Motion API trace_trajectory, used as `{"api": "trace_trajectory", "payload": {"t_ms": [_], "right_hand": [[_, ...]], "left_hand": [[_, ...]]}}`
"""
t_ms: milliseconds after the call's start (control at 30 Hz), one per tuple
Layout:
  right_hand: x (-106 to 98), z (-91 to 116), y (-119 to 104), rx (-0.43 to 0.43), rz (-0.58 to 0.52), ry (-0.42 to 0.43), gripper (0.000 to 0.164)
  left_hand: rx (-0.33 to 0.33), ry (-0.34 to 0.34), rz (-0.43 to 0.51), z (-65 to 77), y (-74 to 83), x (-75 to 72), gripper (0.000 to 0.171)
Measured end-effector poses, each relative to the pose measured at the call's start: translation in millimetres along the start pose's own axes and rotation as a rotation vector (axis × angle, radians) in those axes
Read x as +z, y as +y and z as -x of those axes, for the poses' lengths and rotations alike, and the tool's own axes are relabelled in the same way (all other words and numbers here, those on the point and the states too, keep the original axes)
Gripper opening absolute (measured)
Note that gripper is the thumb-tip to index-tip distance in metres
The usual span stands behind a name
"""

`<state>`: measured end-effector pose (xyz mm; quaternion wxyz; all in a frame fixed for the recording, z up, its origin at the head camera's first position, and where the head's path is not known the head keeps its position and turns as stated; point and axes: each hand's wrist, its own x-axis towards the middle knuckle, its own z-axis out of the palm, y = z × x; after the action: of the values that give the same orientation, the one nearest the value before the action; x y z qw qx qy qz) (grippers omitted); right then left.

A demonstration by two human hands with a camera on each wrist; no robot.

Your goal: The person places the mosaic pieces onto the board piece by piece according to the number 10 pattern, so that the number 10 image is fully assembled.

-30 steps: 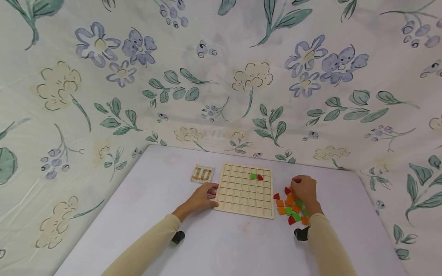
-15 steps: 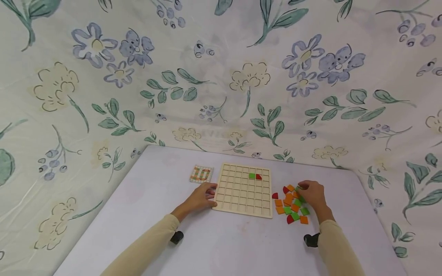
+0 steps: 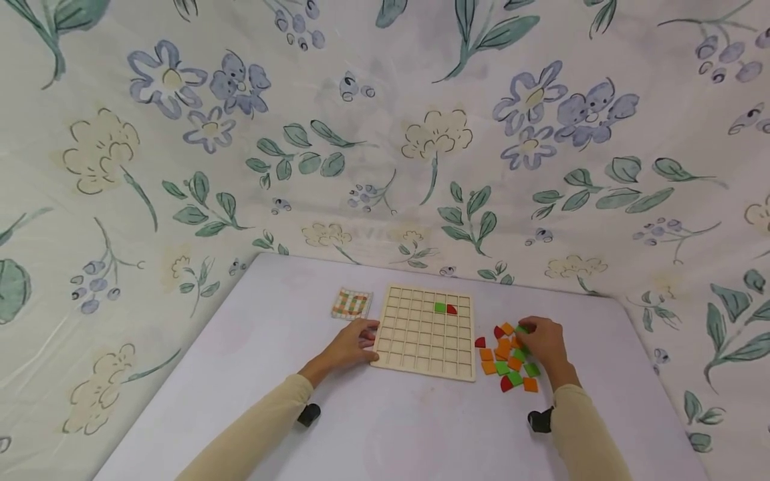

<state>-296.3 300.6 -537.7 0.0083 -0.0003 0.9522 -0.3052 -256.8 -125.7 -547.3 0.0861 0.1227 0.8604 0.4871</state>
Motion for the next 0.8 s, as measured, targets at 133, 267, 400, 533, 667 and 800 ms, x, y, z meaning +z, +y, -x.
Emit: {"api": "trace_trajectory", "payload": {"t_ms": [133,267,400,533,667,800], "right_hand": [[3.2,1.6,2.8,-0.003,-0.006,0.028,0.032],[4.5,3.0,3.2,-0.021,-0.008,0.067,0.031],[5.4,3.4,2.2,-0.019,-0.019,0.095,0.031],[7.7,4.0,2.4,0.0,-0.027,0.103,0.033],[9.4,4.8,3.3,0.011,-0.025,0.111,0.033],[9.6,5.1,3.1,0.012,-0.019,0.124,0.033]], "left_hand": [[-0.005,0.004,-0.005,1.5,0.5,1.4,0.071],[0.001,0.01,-0.004,1.3,2.4,1.5,0.071],[-0.001,0.013,-0.015,0.3,3.5,0.7,0.071],[-0.006,0.013,-0.013,0.9,3.5,0.5,0.071],[0.003,0.008,-0.002,1.7,2.6,1.2,0.071],[0.005,0.006,0.001,1.6,3.2,1.5,0.071]]}}
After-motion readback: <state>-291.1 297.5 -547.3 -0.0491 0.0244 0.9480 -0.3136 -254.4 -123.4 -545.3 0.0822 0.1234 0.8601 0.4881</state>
